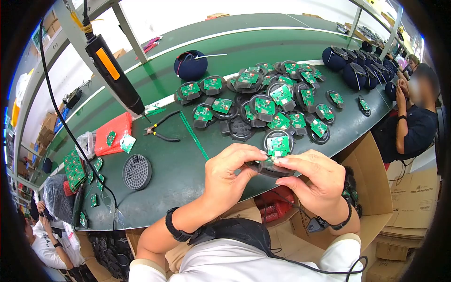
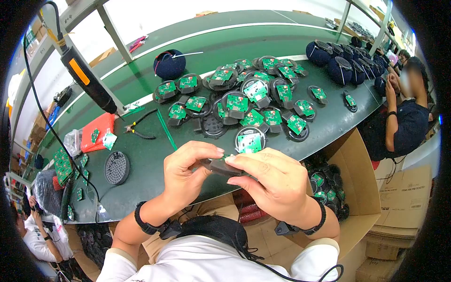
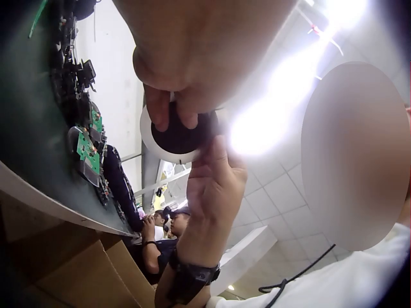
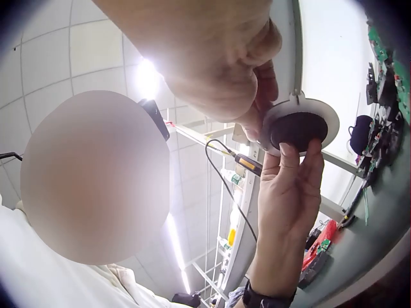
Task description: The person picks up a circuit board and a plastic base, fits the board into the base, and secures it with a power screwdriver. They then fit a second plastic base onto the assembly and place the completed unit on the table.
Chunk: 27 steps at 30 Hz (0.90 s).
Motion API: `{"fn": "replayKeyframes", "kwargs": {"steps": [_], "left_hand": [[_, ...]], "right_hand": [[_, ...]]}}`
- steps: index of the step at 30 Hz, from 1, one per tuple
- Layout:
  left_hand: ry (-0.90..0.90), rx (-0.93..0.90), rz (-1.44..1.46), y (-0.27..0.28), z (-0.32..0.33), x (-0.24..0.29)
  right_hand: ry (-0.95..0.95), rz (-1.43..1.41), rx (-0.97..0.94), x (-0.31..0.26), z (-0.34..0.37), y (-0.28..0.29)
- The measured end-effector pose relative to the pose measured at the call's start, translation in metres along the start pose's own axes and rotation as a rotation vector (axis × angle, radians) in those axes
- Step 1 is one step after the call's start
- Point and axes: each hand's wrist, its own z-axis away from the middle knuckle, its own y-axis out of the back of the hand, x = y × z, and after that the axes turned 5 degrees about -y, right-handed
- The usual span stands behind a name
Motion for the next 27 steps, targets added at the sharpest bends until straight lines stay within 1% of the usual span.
{"fn": "replayKeyframes", "kwargs": {"steps": [13,15,16,18,19,22,24,27], "left_hand": [[-0.022,0.007,0.031,0.007,0.001,-0.003],[-0.081,0.074,0.014,0.009,0.003,-0.003],[-0.082,0.082,0.008,0.011,0.004,-0.002],[-0.022,0.044,0.091,0.015,0.007,0.000],[-0.017,0.050,0.089,0.016,0.009,0.000],[-0.016,0.038,0.099,0.019,0.012,0.000],[0.019,0.039,0.118,0.021,0.013,0.002],[-0.018,0.030,0.050,0.023,0.012,0.001]], "right_hand": [[0.006,0.013,-0.009,-0.005,-0.001,-0.006],[0.029,0.020,-0.010,-0.004,-0.001,-0.008],[0.048,0.031,-0.008,-0.002,-0.001,-0.010],[0.028,-0.004,-0.018,-0.001,0.001,-0.011],[0.000,-0.032,-0.021,-0.001,0.003,-0.012],[0.020,-0.036,-0.024,-0.002,0.003,-0.017],[0.018,-0.033,-0.021,-0.002,0.002,-0.019],[0.020,-0.034,-0.025,-0.003,0.002,-0.020]]}}
